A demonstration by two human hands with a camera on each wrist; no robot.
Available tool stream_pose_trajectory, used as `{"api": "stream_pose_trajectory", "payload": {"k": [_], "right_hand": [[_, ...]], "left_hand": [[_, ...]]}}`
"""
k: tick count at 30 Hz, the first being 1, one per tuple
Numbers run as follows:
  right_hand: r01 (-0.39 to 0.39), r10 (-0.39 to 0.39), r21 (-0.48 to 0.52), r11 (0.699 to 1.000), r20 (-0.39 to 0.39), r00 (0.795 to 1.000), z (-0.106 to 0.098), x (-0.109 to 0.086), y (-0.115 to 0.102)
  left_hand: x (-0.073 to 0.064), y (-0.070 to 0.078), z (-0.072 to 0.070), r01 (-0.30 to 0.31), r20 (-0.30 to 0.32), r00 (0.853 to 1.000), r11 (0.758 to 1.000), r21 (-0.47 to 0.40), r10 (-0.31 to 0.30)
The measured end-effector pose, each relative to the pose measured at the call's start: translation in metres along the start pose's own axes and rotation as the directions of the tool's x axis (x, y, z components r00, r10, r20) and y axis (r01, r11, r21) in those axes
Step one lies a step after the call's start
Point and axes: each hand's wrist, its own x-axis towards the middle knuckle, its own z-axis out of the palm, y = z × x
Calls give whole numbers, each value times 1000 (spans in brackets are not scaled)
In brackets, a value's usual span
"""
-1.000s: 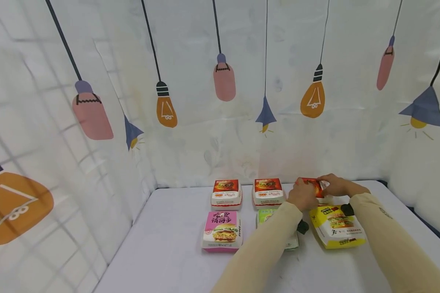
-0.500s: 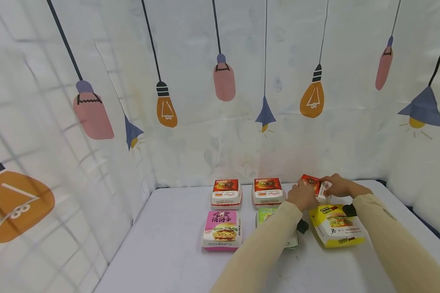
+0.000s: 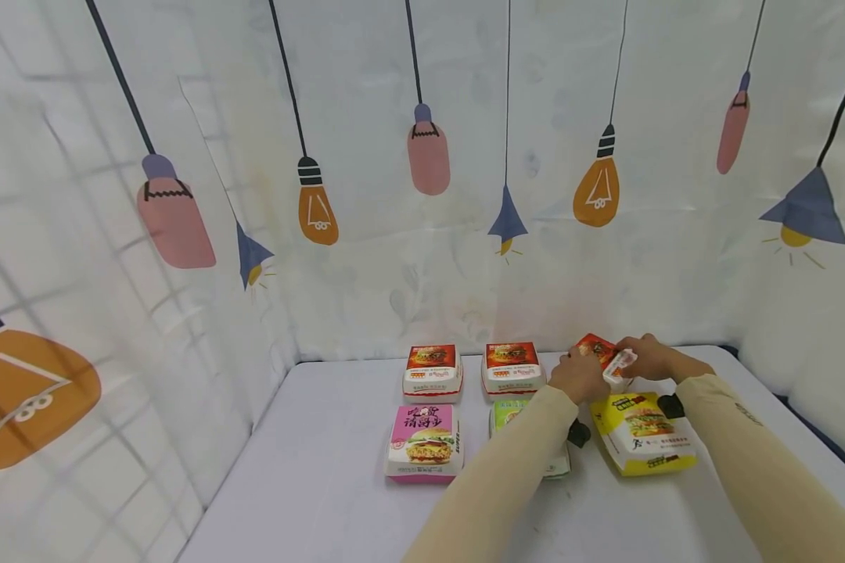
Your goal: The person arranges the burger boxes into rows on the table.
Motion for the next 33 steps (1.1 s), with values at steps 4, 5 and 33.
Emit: {"api": "stream_pose_trajectory", "payload": {"k": [4, 5, 33], "right_hand": [[-11, 11, -14, 1000, -4, 1000, 0, -2, -1], [-15, 14, -15, 1000, -4, 1000, 0, -3, -2], [-104, 105, -22, 994, 42, 994, 4, 3, 8]], "left_hand": [[1, -2, 0, 4, -8, 1000, 1000, -11, -4], [1, -2, 1, 2, -9, 1000, 1000, -9, -2], [16, -8, 9, 20, -41, 999, 999, 29, -19]]}}
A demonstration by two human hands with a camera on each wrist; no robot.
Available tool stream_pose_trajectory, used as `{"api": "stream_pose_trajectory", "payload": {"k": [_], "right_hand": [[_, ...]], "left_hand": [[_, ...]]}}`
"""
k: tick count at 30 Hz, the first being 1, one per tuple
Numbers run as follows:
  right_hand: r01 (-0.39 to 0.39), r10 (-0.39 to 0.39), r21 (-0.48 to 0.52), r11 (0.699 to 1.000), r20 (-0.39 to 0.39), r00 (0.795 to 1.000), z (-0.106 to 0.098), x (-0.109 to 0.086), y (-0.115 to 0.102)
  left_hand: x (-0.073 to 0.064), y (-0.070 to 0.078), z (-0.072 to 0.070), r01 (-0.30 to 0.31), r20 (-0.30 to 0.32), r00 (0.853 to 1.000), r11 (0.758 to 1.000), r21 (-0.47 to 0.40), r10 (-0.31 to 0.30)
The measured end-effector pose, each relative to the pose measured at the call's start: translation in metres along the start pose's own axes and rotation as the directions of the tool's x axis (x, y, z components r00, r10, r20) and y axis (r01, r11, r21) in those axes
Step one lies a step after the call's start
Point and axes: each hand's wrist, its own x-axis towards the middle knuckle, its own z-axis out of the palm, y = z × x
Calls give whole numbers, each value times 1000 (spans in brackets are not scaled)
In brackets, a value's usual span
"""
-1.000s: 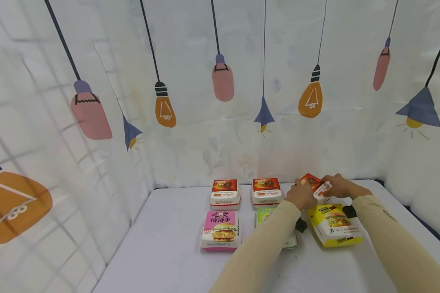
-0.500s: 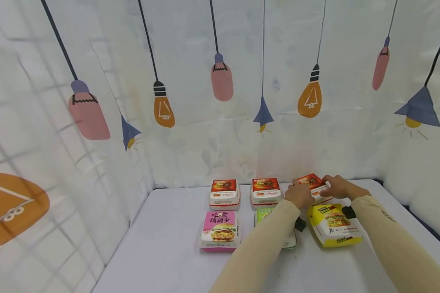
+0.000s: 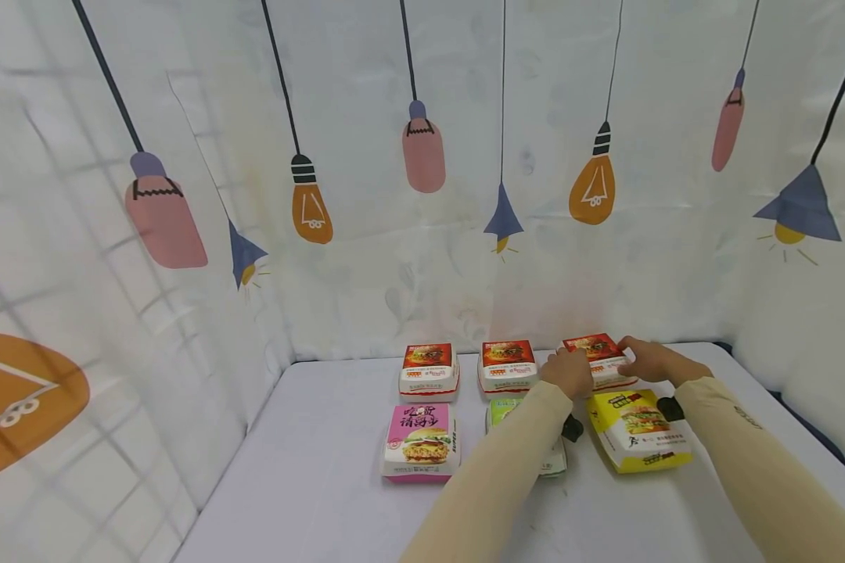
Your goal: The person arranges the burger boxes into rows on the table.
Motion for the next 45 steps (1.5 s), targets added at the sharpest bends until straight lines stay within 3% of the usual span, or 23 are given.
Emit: {"api": "stream_pose_trajectory", "payload": {"k": [17, 35, 40, 45], "right_hand": [[10, -10, 1, 1000, -15, 1000, 1, -3, -4], [-5, 5, -16, 1000, -33, 999, 0, -7, -9], [29, -29, 10, 1000, -73, 997, -1, -11, -9], [140, -127, 68, 988, -177, 976, -4, -27, -16]], "left_hand": [[-2, -1, 0, 1, -6, 1000, 1000, -11, -2], [0, -2, 4, 34, 3, 999, 994, -101, -34], [-5, -2, -7, 11, -1, 1000, 992, -124, -11], [-14, -11, -26, -83, -71, 995, 969, -233, 69]]}}
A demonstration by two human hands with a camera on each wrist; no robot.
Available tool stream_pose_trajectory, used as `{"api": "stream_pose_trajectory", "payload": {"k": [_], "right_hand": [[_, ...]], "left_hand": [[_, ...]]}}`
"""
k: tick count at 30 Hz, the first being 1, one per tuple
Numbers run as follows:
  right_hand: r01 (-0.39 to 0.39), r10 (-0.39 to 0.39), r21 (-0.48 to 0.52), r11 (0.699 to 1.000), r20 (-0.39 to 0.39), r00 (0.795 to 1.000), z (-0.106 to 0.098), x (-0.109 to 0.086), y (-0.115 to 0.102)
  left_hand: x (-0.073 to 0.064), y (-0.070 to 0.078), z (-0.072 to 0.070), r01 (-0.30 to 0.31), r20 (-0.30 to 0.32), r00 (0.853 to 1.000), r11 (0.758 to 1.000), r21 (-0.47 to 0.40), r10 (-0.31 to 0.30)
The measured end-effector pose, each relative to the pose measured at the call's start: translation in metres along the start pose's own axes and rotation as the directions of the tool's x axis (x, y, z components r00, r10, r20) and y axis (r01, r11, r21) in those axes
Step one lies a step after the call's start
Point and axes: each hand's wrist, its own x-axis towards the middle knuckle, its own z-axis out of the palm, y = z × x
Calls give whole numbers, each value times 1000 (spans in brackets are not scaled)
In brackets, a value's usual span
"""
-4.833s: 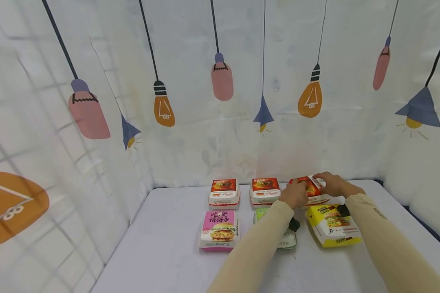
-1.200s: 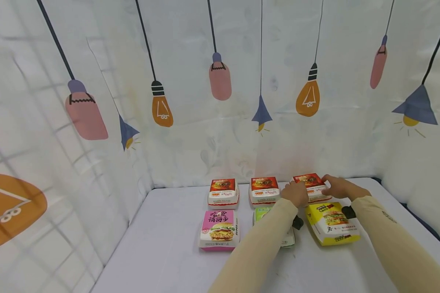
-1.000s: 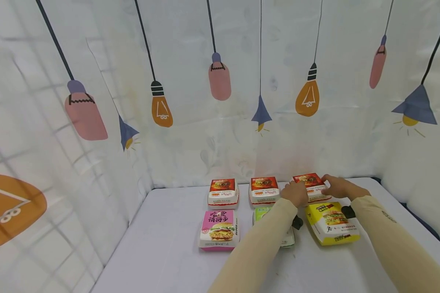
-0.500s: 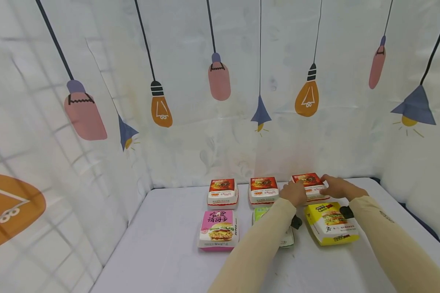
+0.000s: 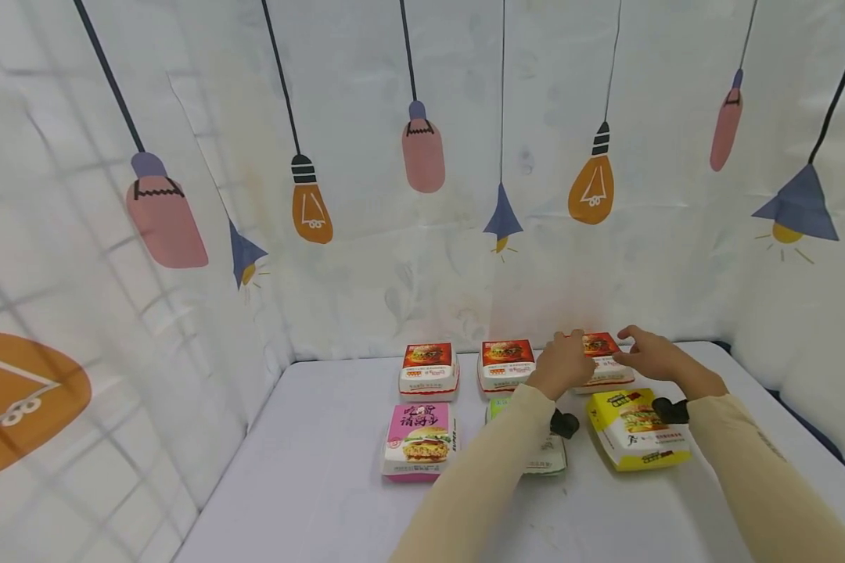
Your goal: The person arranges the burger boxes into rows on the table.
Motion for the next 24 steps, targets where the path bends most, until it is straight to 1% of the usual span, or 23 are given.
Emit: {"api": "stream_pose_trajectory", "payload": {"k": [3, 5, 7, 10, 13, 16, 18, 22, 24], "right_hand": [[79, -74, 56, 995, -85, 994, 2, -13, -9], [135, -120, 94, 986, -145, 982, 8, -22, -15], [186, -160, 129, 974, -191, 968, 15, -33, -20], [246, -201, 169, 955, -247, 948, 26, -49, -27], [294, -231, 202, 934, -284, 931, 35, -61, -30], [333, -255, 238, 912, -306, 917, 43, -69, -28], [340, -259, 235, 911, -315, 913, 49, -75, -25], [338, -254, 209, 918, -347, 903, 59, -87, -17], [341, -252, 207, 917, -361, 898, 63, -91, -14]], "left_hand": [[-9, -7, -11, -87, -62, 995, 994, -63, 83], [-19, -14, -15, -150, -103, 985, 984, -101, 139], [-30, -21, -16, -212, -141, 971, 969, -125, 194], [-50, -33, -16, -285, -189, 949, 944, -164, 253], [-66, -44, -18, -341, -231, 925, 927, -153, 302], [-80, -57, -21, -380, -255, 904, 917, -119, 342], [-90, -68, -24, -395, -266, 895, 914, -95, 359], [-109, -93, -33, -395, -279, 890, 915, -77, 360], [-118, -107, -37, -375, -288, 894, 925, -63, 343]]}}
